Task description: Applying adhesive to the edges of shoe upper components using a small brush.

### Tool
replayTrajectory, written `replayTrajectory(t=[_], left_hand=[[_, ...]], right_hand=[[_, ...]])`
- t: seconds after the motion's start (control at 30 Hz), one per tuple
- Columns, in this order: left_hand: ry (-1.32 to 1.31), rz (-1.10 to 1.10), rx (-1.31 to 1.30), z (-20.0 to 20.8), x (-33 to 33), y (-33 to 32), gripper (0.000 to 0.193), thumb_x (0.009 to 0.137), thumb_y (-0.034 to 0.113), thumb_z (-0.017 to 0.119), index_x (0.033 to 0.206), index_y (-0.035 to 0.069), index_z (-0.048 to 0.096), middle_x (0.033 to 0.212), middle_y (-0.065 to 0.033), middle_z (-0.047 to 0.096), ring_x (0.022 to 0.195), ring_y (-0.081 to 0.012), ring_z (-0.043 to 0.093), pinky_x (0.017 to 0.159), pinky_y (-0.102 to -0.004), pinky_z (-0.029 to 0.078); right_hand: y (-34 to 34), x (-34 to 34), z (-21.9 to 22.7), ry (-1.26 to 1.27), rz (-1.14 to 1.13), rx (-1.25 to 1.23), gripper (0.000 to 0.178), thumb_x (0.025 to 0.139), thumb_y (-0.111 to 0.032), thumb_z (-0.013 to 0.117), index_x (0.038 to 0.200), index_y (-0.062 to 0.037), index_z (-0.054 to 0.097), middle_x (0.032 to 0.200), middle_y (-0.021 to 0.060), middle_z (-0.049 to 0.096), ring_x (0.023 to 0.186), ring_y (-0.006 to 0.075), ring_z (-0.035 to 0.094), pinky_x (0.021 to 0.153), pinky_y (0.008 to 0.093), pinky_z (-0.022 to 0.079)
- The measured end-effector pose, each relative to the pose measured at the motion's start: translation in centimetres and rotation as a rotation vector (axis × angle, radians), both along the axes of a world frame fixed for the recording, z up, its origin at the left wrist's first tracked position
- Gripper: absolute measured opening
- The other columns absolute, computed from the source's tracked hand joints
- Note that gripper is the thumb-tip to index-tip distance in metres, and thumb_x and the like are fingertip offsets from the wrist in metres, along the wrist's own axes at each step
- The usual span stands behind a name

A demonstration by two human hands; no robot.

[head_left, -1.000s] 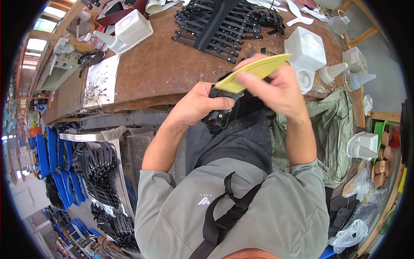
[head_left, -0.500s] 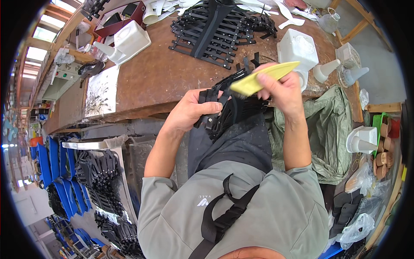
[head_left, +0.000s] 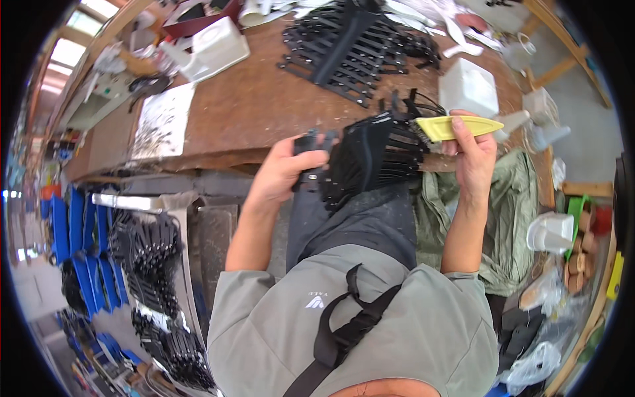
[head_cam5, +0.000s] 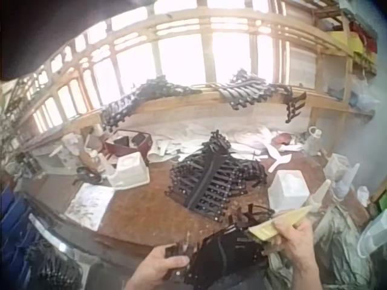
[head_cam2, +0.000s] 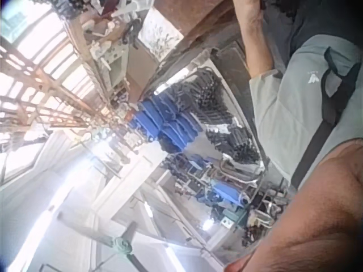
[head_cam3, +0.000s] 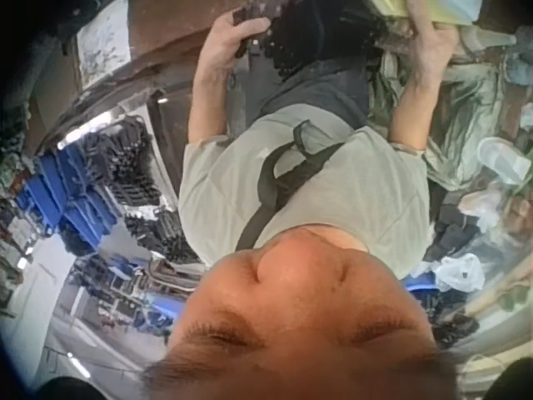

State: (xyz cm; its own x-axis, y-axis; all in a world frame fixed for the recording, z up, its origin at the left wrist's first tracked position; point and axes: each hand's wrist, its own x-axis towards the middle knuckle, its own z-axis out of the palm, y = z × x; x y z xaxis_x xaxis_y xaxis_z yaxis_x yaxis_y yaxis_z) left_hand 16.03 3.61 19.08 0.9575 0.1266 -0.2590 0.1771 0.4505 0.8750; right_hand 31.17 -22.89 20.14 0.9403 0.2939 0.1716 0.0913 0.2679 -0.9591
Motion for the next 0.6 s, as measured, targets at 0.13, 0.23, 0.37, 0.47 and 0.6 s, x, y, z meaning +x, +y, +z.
replayTrajectory(t=[0.13,0.23,0.37,0.47,0.6], left_hand=[[-0.002,0.011,0.007,-0.6,-0.4,-0.9,0.026,0.078,0.007,0.069,0.102,0.001,0.06,0.078,0.0016,0.061,0.066,-0.0049,0.056,0.059,-0.0206,0.044],[-0.025,0.03,0.026,-0.1,-1.0,-1.4,0.023,0.079,0.006,0.068,0.1,0.001,0.061,0.077,0.0023,0.06,0.065,-0.004,0.054,0.058,-0.0196,0.043],[-0.042,-0.015,0.023,-0.3,-1.3,-1.3,0.024,0.079,0.007,0.068,0.1,0.0,0.061,0.077,0.0028,0.06,0.064,-0.0036,0.054,0.06,-0.0195,0.043],[-0.061,-0.063,0.045,-0.5,-1.4,-1.2,0.025,0.079,0.008,0.069,0.101,0.0,0.061,0.08,0.0024,0.061,0.068,-0.0048,0.054,0.064,-0.0205,0.044],[-0.103,0.086,0.128,-1.0,-1.8,0.0,0.031,0.078,0.011,0.07,0.105,0.0,0.06,0.095,-0.0016,0.063,0.079,-0.009,0.057,0.073,-0.0242,0.046]], right_hand=[[5.6,-2.6,0.7,-0.003,0.213,0.038,0.019,0.088,-0.01,0.064,0.102,0.002,0.063,0.078,0.0036,0.063,0.058,0.0065,0.053,0.054,0.0193,0.043],[7.9,-3.5,1.1,-0.034,0.283,0.101,0.02,0.088,-0.011,0.064,0.103,0.0018,0.063,0.077,0.002,0.062,0.058,0.006,0.053,0.054,0.019,0.043],[9.0,-3.8,0.1,-0.025,0.408,0.011,0.02,0.089,-0.012,0.064,0.104,0.0013,0.063,0.077,0.0014,0.062,0.059,0.005,0.052,0.053,0.0181,0.042],[8.2,-2.8,0.3,-0.103,0.032,-0.127,0.02,0.089,-0.013,0.063,0.104,0.0009,0.063,0.077,0.0012,0.062,0.059,0.0048,0.052,0.053,0.0178,0.041],[2.4,0.3,-0.2,-0.117,-0.055,-0.061,0.019,0.089,-0.013,0.063,0.102,0.0002,0.063,0.076,0.0005,0.061,0.057,0.0051,0.05,0.051,0.0196,0.039]])
